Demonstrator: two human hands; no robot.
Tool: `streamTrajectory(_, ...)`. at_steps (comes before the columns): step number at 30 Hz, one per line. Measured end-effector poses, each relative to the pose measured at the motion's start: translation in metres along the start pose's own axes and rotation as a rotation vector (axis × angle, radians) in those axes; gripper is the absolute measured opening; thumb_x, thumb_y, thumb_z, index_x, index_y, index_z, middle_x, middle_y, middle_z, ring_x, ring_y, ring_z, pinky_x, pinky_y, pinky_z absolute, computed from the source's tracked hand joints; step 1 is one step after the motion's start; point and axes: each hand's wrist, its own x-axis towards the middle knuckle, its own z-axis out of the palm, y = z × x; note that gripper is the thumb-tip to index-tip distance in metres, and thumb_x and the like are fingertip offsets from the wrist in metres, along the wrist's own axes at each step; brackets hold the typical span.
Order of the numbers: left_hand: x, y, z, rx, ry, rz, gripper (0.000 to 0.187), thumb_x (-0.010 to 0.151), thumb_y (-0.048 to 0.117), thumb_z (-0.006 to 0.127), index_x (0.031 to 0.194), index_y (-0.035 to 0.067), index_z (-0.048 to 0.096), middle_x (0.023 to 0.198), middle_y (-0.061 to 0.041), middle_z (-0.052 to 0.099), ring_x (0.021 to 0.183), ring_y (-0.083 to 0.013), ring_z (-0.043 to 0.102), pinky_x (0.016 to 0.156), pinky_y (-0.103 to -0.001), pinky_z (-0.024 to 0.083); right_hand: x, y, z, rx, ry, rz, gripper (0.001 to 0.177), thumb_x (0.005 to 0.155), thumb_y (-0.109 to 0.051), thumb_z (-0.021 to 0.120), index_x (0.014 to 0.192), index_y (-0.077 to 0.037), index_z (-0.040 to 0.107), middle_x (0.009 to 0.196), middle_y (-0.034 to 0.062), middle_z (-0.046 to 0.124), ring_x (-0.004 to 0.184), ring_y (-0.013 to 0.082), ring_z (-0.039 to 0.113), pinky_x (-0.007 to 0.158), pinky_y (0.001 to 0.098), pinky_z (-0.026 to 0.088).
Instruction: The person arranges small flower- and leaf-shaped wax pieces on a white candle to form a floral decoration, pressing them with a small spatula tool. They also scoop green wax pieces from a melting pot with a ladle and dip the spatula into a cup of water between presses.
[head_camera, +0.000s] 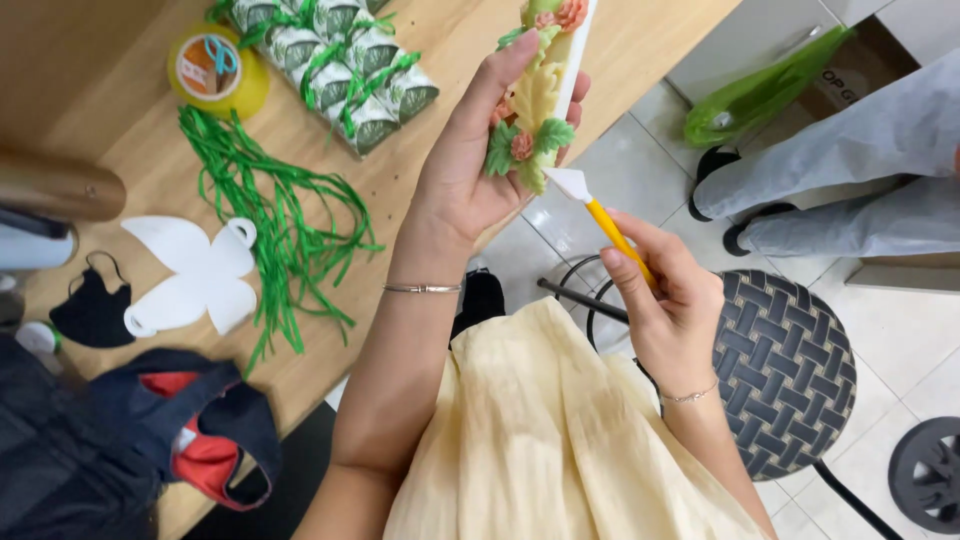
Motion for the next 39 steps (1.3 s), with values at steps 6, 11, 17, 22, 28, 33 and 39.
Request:
streamTrajectory(6,0.050,0.031,-0.005,-0.018,-0.066,-0.052,0.041,0.098,0.034,0.073,0.119,0.001,0.064,0.103,-0.012,0.073,0.084,-0.0176,0.074,0.073,-0.030,0.063,0.045,-0.005,0.010,-0.034,0.041,-0.008,0.029,0.100,-0.007,0.076,0.128,-0.004,0.070,0.080,-0.0071,0.057,0.067,0.0004,0.042,0.060,0.0160,0.034)
streamTrajectory(11,0.089,0.048,-0.001,-0.019,-0.128,-0.034,0.039,0.100,0.033,0.071,0.123,0.002,0.063,0.104,-0.013,0.073,0.085,-0.0185,0.074,0.073,-0.031,0.063,0.085,0.000,0.010,-0.040,0.031,-0.062,0.029,0.101,-0.006,0.075,0.129,-0.003,0.070,0.081,-0.0059,0.056,0.070,0.0007,0.043,0.062,0.0162,0.036)
streamTrajectory(17,0.144,0.047,-0.005,-0.039,-0.105,0.007,0.039,0.102,0.031,0.071,0.125,0.001,0.062,0.105,-0.015,0.072,0.085,-0.0191,0.073,0.072,-0.031,0.062,0.143,0.013,-0.005,-0.061,0.014,-0.023,0.027,0.102,-0.006,0.075,0.128,-0.003,0.071,0.080,-0.0056,0.057,0.068,0.0014,0.043,0.060,0.0167,0.035)
streamTrajectory(22,0.200,0.037,0.009,-0.048,-0.048,0.070,0.041,0.101,0.030,0.071,0.126,0.000,0.060,0.105,-0.015,0.071,0.085,-0.0184,0.072,0.073,-0.031,0.061,0.203,0.040,-0.037,-0.116,-0.051,-0.040,0.028,0.100,-0.007,0.076,0.128,-0.004,0.071,0.080,-0.0043,0.057,0.068,0.0022,0.042,0.060,0.0172,0.036)
streamTrajectory(28,0.272,0.014,0.036,-0.059,0.013,0.127,0.045,0.099,0.030,0.072,0.129,0.000,0.059,0.106,-0.015,0.071,0.085,-0.0185,0.072,0.075,-0.031,0.061,0.276,0.065,-0.090,-0.079,-0.110,-0.025,0.030,0.099,-0.009,0.076,0.128,-0.004,0.071,0.086,-0.0027,0.066,0.070,0.0013,0.046,0.062,0.0159,0.040)
streamTrajectory(33,0.319,-0.002,0.051,-0.059,0.067,0.148,0.049,0.095,0.033,0.073,0.131,0.002,0.059,0.107,-0.014,0.071,0.086,-0.0181,0.072,0.077,-0.030,0.062,0.318,0.086,-0.123,-0.045,-0.139,-0.068,0.029,0.100,-0.009,0.075,0.129,-0.004,0.070,0.091,-0.0022,0.067,0.073,0.0008,0.050,0.066,0.0159,0.044)
streamTrajectory(39,0.343,-0.010,0.057,-0.047,0.092,0.155,0.053,0.095,0.035,0.075,0.132,0.000,0.058,0.108,-0.014,0.071,0.087,-0.0180,0.072,0.077,-0.031,0.061,0.339,0.090,-0.138,-0.116,-0.117,-0.040,0.029,0.100,-0.008,0.077,0.129,-0.005,0.072,0.084,-0.0011,0.063,0.069,0.0022,0.044,0.061,0.0181,0.038)
